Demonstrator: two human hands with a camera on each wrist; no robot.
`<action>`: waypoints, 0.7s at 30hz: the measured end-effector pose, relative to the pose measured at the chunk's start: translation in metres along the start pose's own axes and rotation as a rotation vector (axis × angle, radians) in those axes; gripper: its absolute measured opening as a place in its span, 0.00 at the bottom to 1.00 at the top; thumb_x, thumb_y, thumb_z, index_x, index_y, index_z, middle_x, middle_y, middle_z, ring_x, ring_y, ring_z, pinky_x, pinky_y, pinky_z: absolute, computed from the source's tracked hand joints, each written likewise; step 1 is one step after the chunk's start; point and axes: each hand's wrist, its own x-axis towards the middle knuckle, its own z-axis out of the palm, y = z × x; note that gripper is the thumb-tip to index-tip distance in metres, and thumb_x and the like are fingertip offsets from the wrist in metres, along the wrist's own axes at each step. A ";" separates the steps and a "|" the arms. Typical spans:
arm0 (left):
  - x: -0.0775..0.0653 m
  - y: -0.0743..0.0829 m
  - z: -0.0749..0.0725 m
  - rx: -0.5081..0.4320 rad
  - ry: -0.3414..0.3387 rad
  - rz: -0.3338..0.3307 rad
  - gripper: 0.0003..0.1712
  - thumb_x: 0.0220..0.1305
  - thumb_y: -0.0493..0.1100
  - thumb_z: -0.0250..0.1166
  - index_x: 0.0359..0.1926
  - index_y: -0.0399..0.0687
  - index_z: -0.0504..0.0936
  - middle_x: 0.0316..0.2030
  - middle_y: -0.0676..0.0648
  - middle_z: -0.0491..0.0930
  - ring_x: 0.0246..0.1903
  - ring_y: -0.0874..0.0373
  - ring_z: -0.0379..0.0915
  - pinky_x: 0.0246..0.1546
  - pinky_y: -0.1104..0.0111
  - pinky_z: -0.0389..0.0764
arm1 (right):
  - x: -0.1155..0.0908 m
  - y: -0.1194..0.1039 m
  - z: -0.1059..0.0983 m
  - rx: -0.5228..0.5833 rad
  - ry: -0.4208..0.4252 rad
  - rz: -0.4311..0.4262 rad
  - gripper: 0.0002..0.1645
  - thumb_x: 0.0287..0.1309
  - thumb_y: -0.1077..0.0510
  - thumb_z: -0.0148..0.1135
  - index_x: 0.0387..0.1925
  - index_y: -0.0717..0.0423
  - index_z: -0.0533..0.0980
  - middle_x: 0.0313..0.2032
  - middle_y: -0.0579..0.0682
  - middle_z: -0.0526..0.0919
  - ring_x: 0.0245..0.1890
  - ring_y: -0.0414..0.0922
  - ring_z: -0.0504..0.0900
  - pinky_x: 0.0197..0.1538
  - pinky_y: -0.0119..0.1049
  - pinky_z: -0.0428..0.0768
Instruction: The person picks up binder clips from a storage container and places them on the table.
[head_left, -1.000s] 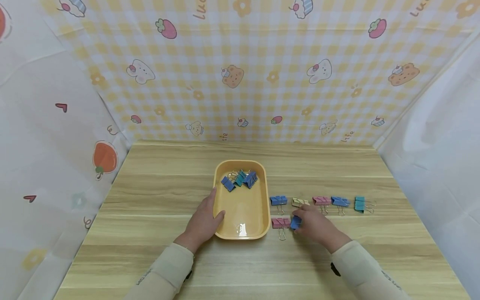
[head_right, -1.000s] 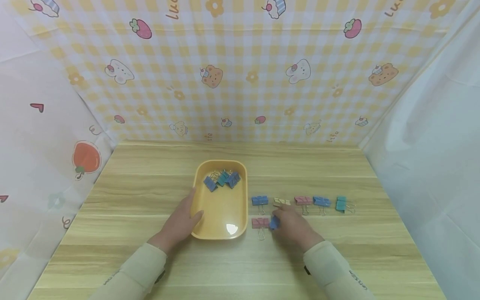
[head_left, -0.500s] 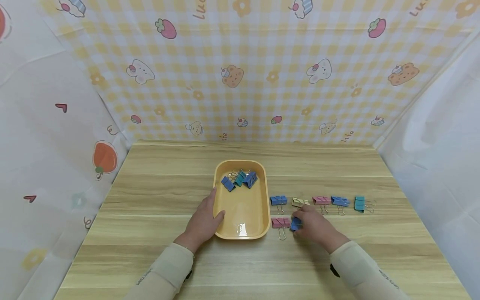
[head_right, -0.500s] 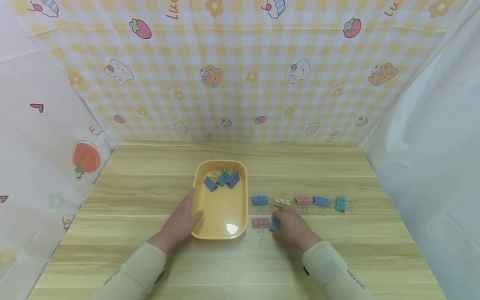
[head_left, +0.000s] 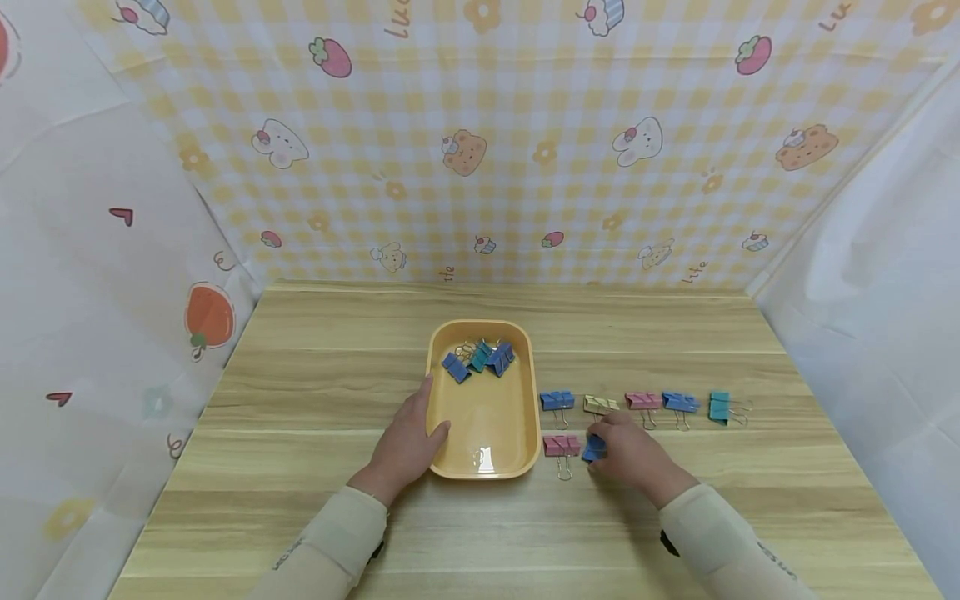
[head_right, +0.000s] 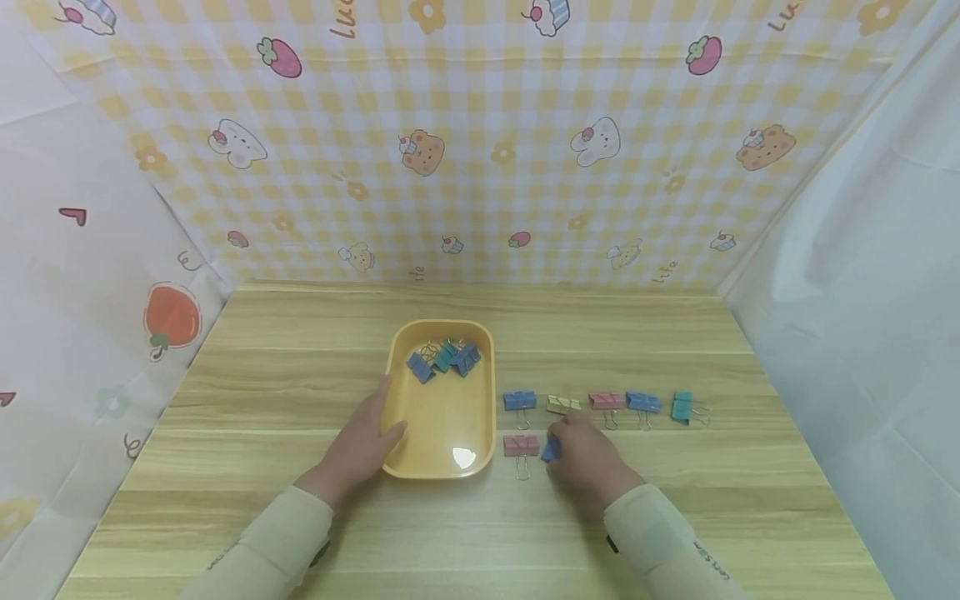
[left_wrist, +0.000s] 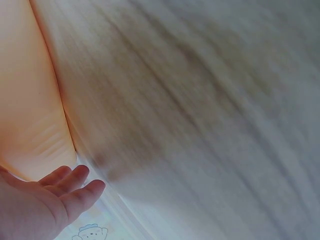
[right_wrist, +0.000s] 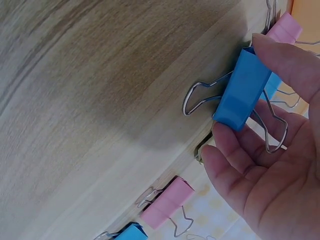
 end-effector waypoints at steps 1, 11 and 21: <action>0.000 0.000 0.000 -0.002 0.000 0.000 0.46 0.67 0.49 0.59 0.76 0.45 0.43 0.69 0.33 0.59 0.68 0.39 0.57 0.65 0.48 0.62 | 0.000 0.000 0.000 0.000 0.001 0.000 0.26 0.44 0.59 0.77 0.46 0.65 0.80 0.41 0.55 0.75 0.39 0.46 0.75 0.44 0.42 0.82; 0.000 0.000 0.000 -0.010 0.001 0.004 0.46 0.67 0.48 0.59 0.76 0.44 0.43 0.69 0.33 0.59 0.68 0.39 0.57 0.65 0.48 0.62 | 0.000 -0.001 0.000 0.004 0.006 0.024 0.25 0.44 0.59 0.77 0.45 0.64 0.80 0.39 0.53 0.73 0.36 0.45 0.73 0.42 0.41 0.82; 0.001 -0.002 0.001 -0.006 0.004 0.016 0.46 0.67 0.48 0.59 0.76 0.44 0.43 0.69 0.33 0.59 0.68 0.39 0.56 0.65 0.48 0.61 | 0.000 -0.001 0.003 -0.011 0.004 0.038 0.27 0.43 0.57 0.78 0.47 0.62 0.80 0.42 0.54 0.75 0.39 0.47 0.73 0.45 0.43 0.82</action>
